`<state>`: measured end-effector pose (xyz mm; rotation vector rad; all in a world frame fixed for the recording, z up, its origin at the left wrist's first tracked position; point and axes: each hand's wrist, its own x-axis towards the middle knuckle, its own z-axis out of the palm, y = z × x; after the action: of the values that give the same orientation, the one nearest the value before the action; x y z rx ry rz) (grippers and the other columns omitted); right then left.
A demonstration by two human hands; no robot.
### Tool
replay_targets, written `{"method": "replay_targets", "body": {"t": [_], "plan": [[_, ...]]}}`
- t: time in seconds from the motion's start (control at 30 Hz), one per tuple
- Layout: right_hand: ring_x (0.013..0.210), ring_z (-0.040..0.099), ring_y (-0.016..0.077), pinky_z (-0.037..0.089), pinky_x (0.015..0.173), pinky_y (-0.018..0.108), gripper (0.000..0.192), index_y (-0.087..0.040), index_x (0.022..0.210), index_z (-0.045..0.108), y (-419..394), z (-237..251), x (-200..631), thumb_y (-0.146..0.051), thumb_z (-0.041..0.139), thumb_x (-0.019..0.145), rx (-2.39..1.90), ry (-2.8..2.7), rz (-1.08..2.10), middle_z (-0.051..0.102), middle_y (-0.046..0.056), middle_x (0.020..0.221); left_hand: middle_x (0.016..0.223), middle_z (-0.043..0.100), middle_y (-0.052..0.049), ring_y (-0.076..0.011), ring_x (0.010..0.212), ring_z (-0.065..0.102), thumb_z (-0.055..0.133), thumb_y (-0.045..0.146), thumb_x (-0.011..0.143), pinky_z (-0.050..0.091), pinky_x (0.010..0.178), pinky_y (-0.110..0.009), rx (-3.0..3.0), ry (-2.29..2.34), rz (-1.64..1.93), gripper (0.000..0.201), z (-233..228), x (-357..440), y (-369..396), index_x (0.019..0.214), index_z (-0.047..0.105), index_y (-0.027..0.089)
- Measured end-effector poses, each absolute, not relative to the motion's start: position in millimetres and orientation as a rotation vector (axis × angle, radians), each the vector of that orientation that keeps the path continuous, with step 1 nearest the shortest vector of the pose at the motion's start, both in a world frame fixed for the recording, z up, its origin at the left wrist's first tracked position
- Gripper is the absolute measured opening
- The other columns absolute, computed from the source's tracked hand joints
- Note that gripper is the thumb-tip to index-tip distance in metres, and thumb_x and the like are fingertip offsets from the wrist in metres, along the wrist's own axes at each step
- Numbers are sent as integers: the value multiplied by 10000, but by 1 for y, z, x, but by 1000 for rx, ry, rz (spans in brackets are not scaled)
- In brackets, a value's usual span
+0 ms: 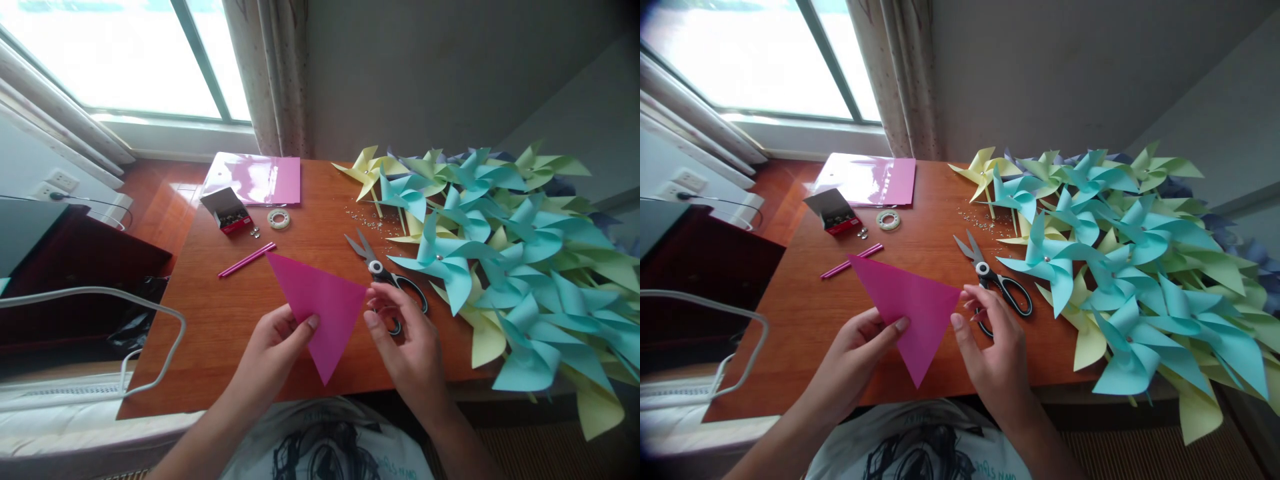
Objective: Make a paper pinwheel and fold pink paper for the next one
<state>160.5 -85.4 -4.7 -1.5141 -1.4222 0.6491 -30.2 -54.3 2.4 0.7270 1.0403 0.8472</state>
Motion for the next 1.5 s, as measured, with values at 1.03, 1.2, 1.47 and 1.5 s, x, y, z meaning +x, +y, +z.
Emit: {"method": "replay_targets", "body": {"t": [1.03, 1.2, 1.47, 1.5], "plan": [[1232, 598, 317, 516, 1015, 511, 353, -278, 1159, 690, -96, 22, 168, -107, 701, 850, -1484, -1572, 128, 620, 107, 1337, 796, 725, -26, -143, 732, 620, 746, 313, 859, 465, 632, -196, 1078, 1163, 894, 144, 10, -15, -52, 852, 749, 170], [1102, 700, 280, 591, 917, 438, 575, -263, 1430, 482, -80, 23, 172, -301, 706, 901, -1545, -1256, 809, 698, 126, 1274, 753, 698, -26, -134, 686, 586, 758, 311, 840, 450, 614, -203, 1052, 1097, 809, 156, 12, -12, -55, 822, 747, 157], [856, 753, 253, 620, 744, 353, 368, -236, 1109, 716, -73, 20, 178, -398, 816, 794, -1460, -929, 1285, 796, 65, 992, 753, 702, -20, -131, 681, 587, 839, 328, 751, 445, 612, -202, 771, 1093, 806, 204, 12, -12, -54, 790, 732, 159], [848, 752, 248, 619, 742, 348, 358, -235, 1088, 720, -74, 21, 177, -398, 823, 787, -1462, -907, 1298, 796, 62, 983, 741, 696, -15, -126, 674, 582, 841, 326, 749, 442, 611, -199, 753, 1087, 800, 202, 11, -12, -54, 780, 730, 159]]}}
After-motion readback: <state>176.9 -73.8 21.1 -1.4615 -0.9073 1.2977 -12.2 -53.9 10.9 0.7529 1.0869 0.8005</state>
